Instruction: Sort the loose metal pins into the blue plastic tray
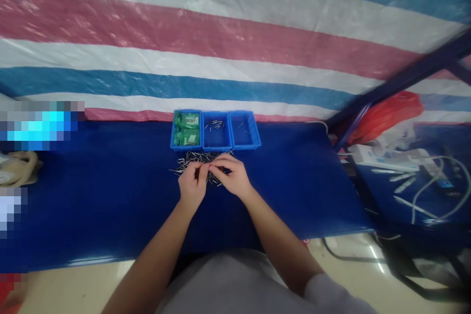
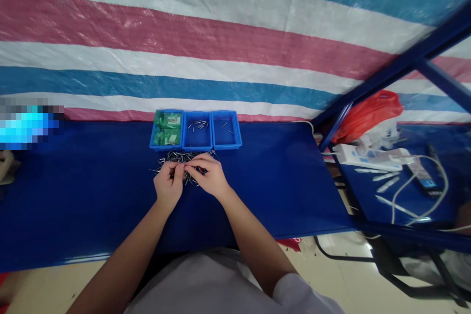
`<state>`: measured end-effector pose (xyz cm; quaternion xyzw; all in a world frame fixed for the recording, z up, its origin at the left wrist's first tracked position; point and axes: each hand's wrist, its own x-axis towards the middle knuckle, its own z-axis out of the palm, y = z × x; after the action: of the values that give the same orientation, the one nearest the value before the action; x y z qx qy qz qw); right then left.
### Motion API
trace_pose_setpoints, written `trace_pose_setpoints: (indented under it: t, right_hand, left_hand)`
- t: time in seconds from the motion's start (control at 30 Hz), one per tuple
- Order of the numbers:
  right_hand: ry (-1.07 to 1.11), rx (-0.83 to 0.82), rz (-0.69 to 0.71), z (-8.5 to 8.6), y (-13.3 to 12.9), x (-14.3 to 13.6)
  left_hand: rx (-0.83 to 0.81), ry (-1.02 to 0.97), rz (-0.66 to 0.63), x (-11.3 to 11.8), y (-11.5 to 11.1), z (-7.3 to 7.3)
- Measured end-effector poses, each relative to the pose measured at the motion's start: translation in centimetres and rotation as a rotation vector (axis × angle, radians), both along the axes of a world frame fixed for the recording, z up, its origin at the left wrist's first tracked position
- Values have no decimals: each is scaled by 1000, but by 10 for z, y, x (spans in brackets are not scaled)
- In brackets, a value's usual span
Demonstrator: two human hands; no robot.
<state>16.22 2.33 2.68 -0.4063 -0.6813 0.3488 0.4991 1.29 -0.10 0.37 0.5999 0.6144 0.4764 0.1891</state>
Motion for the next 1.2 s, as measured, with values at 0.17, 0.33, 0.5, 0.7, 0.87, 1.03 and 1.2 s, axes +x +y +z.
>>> trace_pose_setpoints:
  t: [0.17, 0.33, 0.5, 0.7, 0.87, 1.03, 1.2]
  right_hand:
    - [-51, 47, -27, -4, 1, 0]
    - [-43, -27, -35, 0, 1, 0]
    - [84, -159, -55, -1, 1, -2]
    - [344, -347, -63, -10, 3, -6]
    - [360, -371, -55, -6, 5, -4]
    - [386, -367, -49, -5, 5, -3]
    - [331, -361, -82, -11, 5, -4]
  left_hand:
    - [12, -34, 15, 0, 1, 1]
    - [5, -72, -29, 1, 0, 0]
    - [62, -59, -77, 3, -1, 3]
    - [117, -6, -127, 6, 1, 8]
    - [91, 5, -142, 7, 2, 5]
    - [73, 14, -127, 6, 2, 5]
    - [65, -4, -107, 4, 2, 3]
